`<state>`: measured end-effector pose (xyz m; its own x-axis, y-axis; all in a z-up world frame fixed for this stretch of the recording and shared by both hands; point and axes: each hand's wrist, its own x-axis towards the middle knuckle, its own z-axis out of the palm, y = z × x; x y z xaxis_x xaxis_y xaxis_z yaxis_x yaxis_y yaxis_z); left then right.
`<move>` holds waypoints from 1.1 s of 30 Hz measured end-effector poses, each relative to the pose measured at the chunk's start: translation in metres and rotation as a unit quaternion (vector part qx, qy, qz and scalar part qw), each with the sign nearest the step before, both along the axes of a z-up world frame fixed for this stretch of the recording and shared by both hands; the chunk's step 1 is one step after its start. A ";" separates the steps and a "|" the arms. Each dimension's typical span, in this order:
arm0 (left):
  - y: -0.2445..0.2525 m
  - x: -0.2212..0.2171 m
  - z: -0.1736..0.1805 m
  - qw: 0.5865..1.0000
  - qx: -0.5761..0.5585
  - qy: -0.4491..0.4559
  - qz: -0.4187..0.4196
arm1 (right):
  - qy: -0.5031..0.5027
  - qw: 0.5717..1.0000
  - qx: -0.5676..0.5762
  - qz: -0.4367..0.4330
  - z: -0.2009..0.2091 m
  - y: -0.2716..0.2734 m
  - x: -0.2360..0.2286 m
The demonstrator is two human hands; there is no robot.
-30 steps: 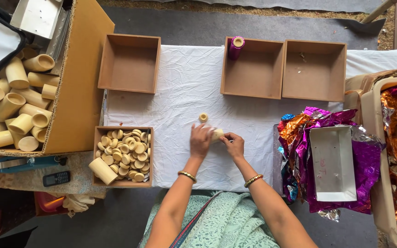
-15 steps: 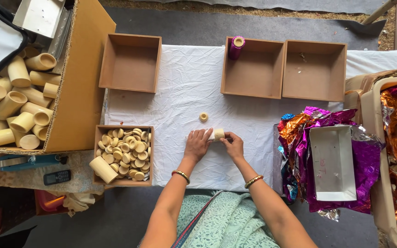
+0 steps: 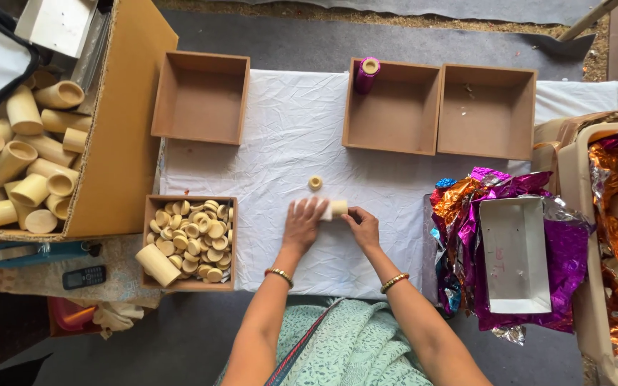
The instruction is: The person is wrapping small cylindrical objects using foil and paper.
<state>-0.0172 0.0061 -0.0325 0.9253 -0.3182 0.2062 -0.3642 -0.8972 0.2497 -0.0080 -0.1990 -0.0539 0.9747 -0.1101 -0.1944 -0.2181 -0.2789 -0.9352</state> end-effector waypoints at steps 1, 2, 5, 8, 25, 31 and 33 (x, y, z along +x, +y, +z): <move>-0.001 0.001 0.002 1.000 0.001 -0.002 -0.003 | -0.002 1.000 0.001 -0.003 -0.001 -0.001 0.004; -0.002 -0.001 0.003 1.000 0.003 0.003 0.003 | 0.006 1.000 0.015 0.008 -0.002 -0.002 0.006; -0.025 0.008 0.002 1.000 -0.003 0.011 0.004 | 0.060 0.997 0.038 -0.005 -0.014 0.002 0.014; -0.056 0.022 0.011 0.999 -0.030 0.021 -0.002 | 0.072 0.997 0.020 -0.033 -0.033 0.000 0.018; -0.071 0.039 0.019 0.995 -0.090 -0.009 0.030 | 0.064 0.993 0.090 -0.037 -0.038 -0.010 0.014; -0.068 0.038 0.027 0.995 -0.061 0.008 -0.075 | 0.050 0.994 -0.081 -0.061 -0.038 -0.009 0.002; -0.047 0.031 0.035 0.997 -0.044 0.010 -0.056 | 0.006 0.998 -0.052 -0.034 -0.016 -0.005 -0.004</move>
